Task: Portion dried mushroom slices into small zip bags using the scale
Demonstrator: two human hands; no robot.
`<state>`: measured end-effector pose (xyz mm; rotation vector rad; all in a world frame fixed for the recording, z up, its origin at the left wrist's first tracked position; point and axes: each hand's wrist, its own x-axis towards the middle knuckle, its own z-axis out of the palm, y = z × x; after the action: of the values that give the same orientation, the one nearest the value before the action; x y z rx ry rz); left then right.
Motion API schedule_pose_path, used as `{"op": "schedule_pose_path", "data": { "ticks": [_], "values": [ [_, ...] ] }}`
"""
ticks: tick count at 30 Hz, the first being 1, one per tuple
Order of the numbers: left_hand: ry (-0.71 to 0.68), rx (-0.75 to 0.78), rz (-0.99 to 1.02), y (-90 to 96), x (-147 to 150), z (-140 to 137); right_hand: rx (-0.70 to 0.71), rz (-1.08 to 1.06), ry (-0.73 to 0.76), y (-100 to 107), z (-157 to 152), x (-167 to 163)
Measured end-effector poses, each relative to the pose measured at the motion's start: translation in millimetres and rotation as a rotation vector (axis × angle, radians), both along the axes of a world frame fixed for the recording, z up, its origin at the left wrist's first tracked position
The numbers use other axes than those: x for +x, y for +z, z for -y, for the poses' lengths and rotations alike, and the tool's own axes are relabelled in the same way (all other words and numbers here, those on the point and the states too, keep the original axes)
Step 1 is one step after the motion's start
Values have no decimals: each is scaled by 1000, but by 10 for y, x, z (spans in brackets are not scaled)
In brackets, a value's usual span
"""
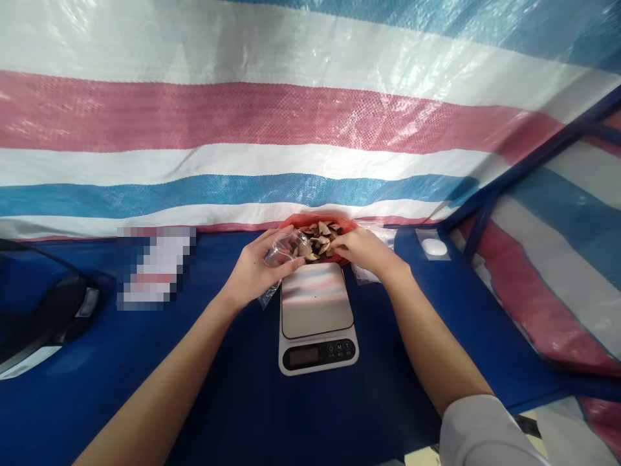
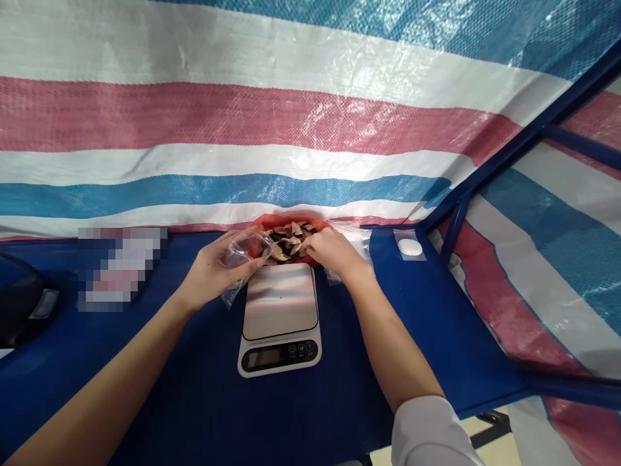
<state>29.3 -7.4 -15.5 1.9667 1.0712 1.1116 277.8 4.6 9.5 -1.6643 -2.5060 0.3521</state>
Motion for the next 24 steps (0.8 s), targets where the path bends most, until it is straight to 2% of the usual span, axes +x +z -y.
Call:
{"op": "schedule_pose_path", "data": {
  "ticks": [4, 13, 20, 24],
  "values": [
    [1, 10, 2, 2, 11, -1, 46, 144, 12, -68, -24, -69],
    [-6, -25, 41, -8, 22, 10, 28, 179, -120, -116, -11, -91],
    [-15, -51, 25, 7, 22, 13, -9, 106, -153, -185, -38, -85],
    [-20, -65, 36, 3, 27, 22, -13, -6, -145, -188, -39, -79]
  ]
}}
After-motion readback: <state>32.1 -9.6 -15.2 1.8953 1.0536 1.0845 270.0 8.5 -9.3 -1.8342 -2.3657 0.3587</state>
